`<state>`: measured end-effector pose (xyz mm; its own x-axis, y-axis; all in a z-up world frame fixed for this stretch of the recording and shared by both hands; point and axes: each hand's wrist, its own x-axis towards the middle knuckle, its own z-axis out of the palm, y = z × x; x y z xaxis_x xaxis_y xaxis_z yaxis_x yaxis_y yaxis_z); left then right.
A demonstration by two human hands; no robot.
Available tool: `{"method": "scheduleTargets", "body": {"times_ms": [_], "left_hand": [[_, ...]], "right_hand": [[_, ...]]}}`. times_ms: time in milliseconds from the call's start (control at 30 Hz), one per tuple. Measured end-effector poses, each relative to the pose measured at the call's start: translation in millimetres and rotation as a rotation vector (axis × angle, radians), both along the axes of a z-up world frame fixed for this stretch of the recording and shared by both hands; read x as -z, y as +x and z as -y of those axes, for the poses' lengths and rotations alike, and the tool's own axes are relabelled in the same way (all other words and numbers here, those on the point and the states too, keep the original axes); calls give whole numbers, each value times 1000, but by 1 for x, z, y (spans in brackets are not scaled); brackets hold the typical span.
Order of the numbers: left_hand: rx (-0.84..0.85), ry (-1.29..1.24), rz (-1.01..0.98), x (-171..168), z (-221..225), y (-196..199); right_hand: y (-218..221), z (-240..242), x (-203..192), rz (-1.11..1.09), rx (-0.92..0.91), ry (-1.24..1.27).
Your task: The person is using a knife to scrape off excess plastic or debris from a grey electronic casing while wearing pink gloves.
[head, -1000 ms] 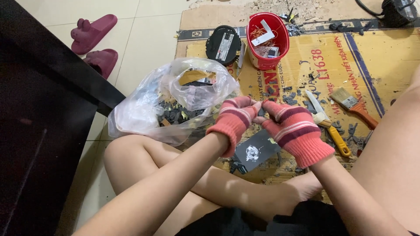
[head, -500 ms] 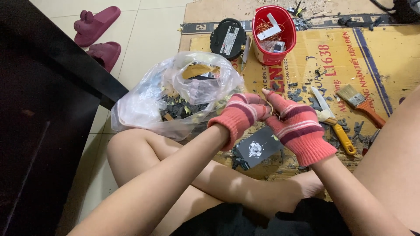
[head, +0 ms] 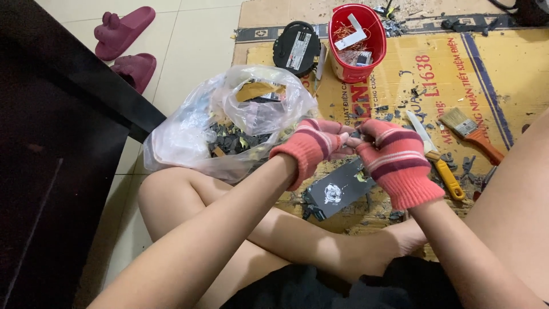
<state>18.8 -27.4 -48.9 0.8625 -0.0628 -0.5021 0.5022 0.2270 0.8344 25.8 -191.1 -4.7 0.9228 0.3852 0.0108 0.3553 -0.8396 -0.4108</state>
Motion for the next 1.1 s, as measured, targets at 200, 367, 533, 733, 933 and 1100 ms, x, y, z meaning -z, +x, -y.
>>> {"method": "scheduleTargets", "body": {"times_ms": [200,367,533,733,933,1100], "left_hand": [[-68,-46,-3,14,-2,5],[-139,26,11,25,-7,7],[-138,96,-35,7,-10,-3],[-183,-12,-35,11,-19,0],[-217,-40,28,20,-8,7],[-305,-100,57,24,2,5]], "right_hand": [[-2,-1,-8,-52,76,61],[-5,1,-38,-203,155,280],[-9,6,-25,-110,106,362],[-1,9,-3,20,62,242],[-9,2,-5,47,54,276],[-9,4,-3,14,70,287]]}}
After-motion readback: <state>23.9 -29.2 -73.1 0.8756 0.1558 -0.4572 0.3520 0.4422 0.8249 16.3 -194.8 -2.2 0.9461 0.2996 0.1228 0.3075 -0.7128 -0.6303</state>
